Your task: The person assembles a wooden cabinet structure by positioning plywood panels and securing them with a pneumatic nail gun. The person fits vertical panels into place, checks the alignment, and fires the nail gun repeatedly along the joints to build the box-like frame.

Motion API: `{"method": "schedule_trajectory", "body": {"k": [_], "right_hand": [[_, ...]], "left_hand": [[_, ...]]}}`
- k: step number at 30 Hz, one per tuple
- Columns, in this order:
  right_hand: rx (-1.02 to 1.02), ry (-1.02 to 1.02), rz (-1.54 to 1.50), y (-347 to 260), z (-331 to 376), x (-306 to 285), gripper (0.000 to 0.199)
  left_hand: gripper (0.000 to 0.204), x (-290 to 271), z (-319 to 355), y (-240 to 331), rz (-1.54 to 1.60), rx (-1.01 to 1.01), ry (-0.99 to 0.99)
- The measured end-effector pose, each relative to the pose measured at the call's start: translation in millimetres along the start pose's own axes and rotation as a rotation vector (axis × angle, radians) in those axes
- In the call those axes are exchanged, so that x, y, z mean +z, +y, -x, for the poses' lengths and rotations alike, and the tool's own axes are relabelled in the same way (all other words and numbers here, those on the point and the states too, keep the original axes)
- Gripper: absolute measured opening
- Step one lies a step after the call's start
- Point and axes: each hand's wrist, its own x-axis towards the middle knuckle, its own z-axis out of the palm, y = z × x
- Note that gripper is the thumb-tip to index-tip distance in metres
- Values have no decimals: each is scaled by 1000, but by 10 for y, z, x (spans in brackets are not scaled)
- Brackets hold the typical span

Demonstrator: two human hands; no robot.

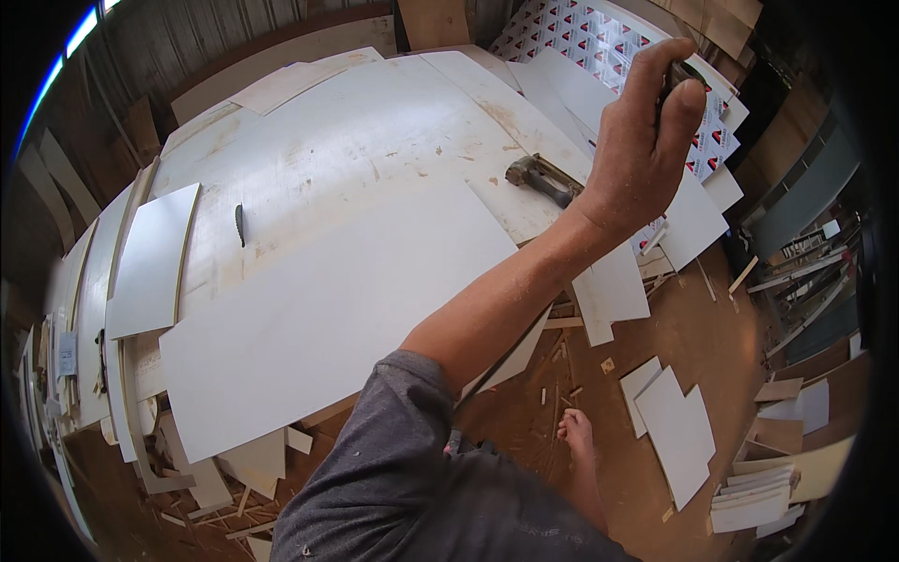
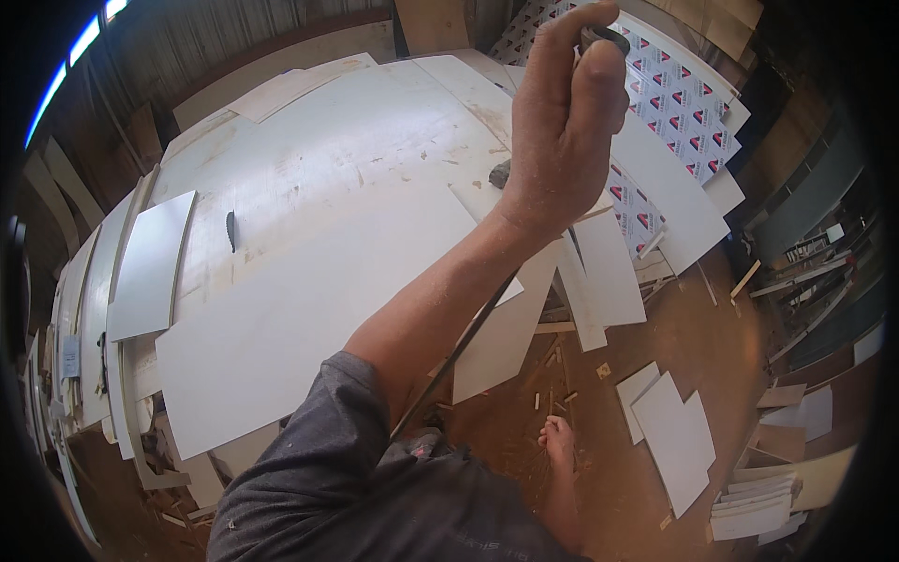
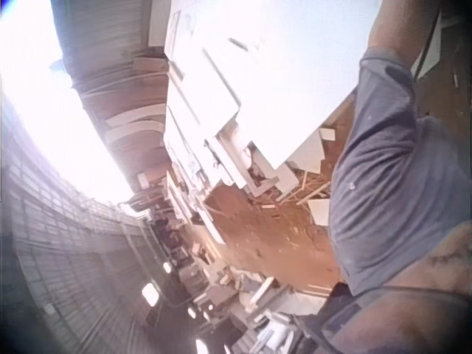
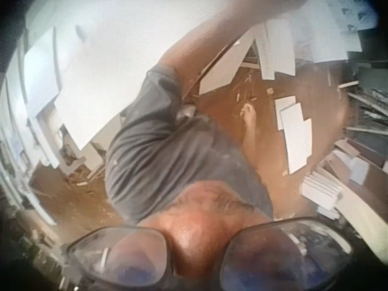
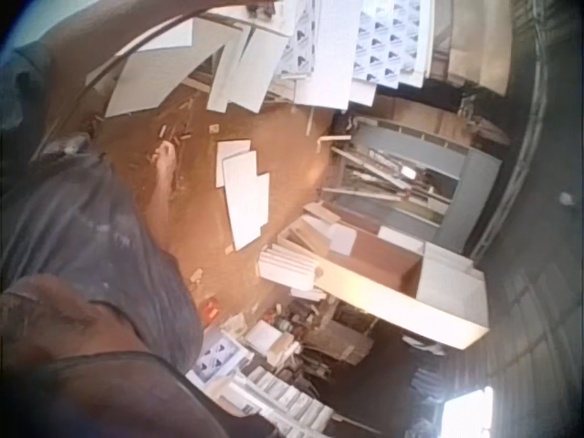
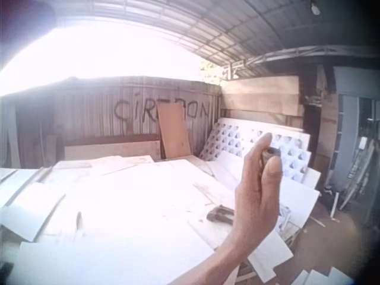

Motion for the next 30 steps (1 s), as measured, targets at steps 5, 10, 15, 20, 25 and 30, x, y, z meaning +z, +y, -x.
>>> {"method": "schedule_trajectory", "body": {"k": [5, 10, 15, 20, 25, 30], "right_hand": [[-72, -58, 18, -652, -525, 30, 26], [-531, -163, 112, -2244, -1692, 176, 29], [-1131, -81, 512, -3602, -3020, 834, 37], [-1039, -61, 1052, -4116, -4055, 1422, 64], [-1058, -66, 1171, -4186, -4491, 1649, 59], [-1164, -130, 994, -4300, -4552, 1490, 66]], "left_hand": [[41, -233, 105, -582, 23, -81, 24], [47, -728, 794, -542, -120, -598, 82], [43, -854, 1966, -339, -439, -969, 282], [37, -551, 2841, -122, -789, -970, 748], [37, -182, 3174, 24, -906, -1069, 1006], [40, -74, 3241, -86, -1088, -1094, 908]]}}
